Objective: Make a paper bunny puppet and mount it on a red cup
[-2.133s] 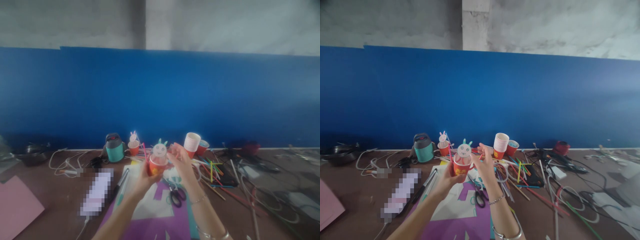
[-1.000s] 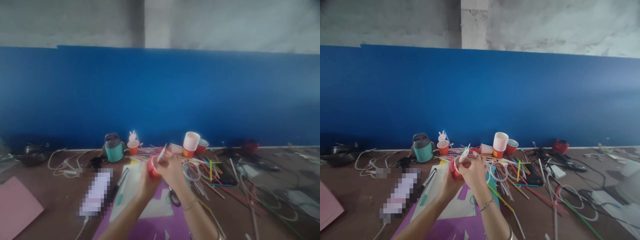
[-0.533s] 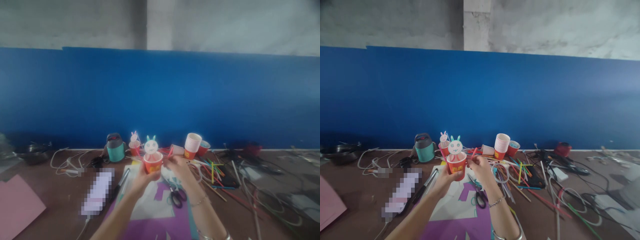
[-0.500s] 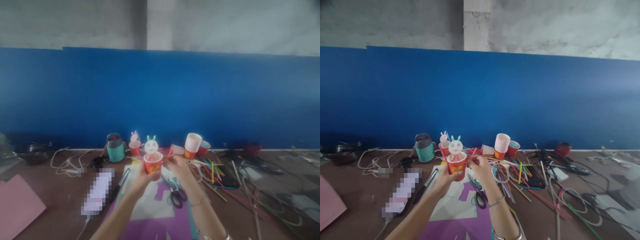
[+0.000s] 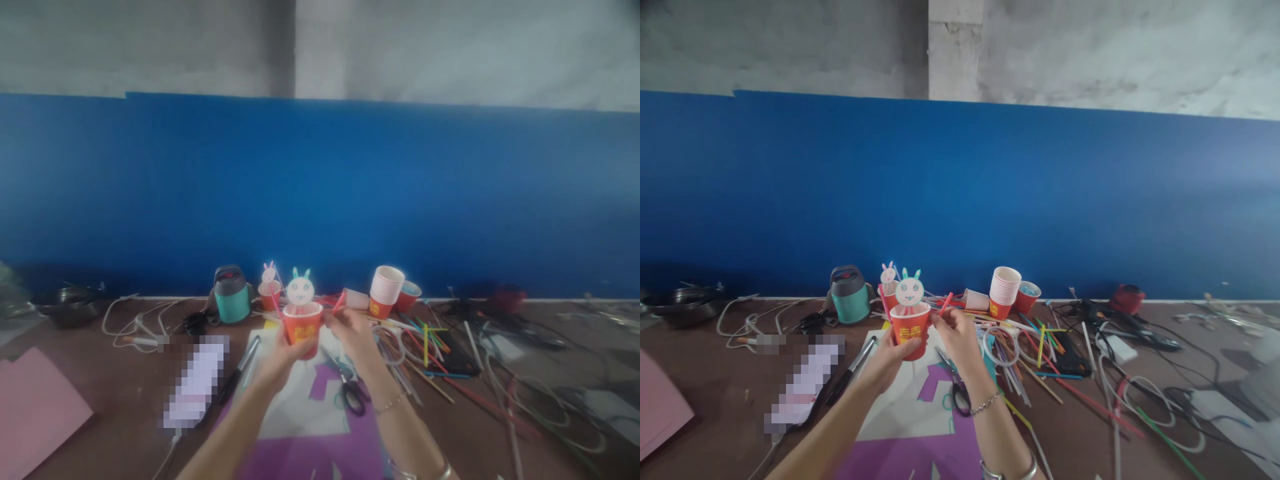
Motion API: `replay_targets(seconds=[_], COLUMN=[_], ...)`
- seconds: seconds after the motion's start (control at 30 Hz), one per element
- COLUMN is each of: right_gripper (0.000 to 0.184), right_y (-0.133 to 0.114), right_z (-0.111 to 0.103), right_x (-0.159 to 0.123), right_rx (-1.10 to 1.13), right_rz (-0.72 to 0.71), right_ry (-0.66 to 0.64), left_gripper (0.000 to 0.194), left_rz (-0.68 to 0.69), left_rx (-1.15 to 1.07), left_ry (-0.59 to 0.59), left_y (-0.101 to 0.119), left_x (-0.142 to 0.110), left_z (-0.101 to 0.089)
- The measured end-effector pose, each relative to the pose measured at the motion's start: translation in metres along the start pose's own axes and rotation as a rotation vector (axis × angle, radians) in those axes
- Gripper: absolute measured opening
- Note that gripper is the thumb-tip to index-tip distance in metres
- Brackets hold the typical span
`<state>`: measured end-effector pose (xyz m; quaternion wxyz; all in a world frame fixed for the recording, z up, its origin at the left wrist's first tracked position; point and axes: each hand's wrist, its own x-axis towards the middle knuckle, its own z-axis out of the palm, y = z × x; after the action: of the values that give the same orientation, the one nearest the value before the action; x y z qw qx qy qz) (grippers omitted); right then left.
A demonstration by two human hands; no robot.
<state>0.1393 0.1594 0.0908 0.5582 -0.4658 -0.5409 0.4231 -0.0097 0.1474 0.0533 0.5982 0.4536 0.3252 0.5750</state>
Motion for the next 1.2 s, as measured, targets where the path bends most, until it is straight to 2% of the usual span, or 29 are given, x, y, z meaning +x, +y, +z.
replay_targets(seconds=[0.2,0.37,0.57,0.63,0.7,0.77,0.8,0.87,0.97,1.07,1.2], right_gripper=[0.026,0.030,0.027,0.025,0.025,0.025,0.024,0.021,0.016,0.021,0.027], right_y=[-0.012,-0.010,-0.011,-0.013,-0.016,-0.018,-0.019,-0.019,-0.014,-0.007,0.000], right_z=[-0.008,-0.011,-0.016,-0.022,-0.029,-0.033,-0.033,-0.028,-0.012,0.002,0.011], right_x=[-0.003,-0.003,-0.003,-0.002,-0.001,-0.001,-0.002,-0.004,-0.009,-0.012,-0.014], right_rx=[-0.066,-0.109,-0.102,-0.151,-0.201,-0.244,-0.281,-0.402,-0.578,-0.665,-0.724], right_rz=[0.032,-0.005,-0.030,0.008,0.009,-0.082,-0.147,-0.255,-0.304,-0.322,-0.314], right_ry=[-0.195,-0.253,-0.341,-0.286,-0.088,0.137,0.196,0.176,0.113,0.230,0.342], left_gripper=[0.056,0.045,0.044,0.044,0.048,0.051,0.051,0.053,0.064,0.067,0.054], left_rz=[0.040,0.042,0.039,0.030,0.022,0.037,0.051,0.091,0.155,0.208,0.298], left_rx=[0.060,0.124,0.098,0.118,0.167,0.246,0.283,0.316,0.287,0.321,0.412], left_ry=[0.041,-0.021,-0.079,-0.077,-0.049,-0.001,0.010,-0.016,-0.116,-0.133,-0.042], left_y=[-0.002,0.002,0.007,0.007,0.006,0.003,0.001,-0.003,-0.010,-0.012,-0.005], left_x=[0.000,-0.002,-0.003,-0.003,-0.001,0.000,0.001,0.002,0.001,-0.002,-0.004], left_z=[0.001,0.003,0.002,0.001,0.002,0.002,0.003,0.003,0.005,0.010,0.019])
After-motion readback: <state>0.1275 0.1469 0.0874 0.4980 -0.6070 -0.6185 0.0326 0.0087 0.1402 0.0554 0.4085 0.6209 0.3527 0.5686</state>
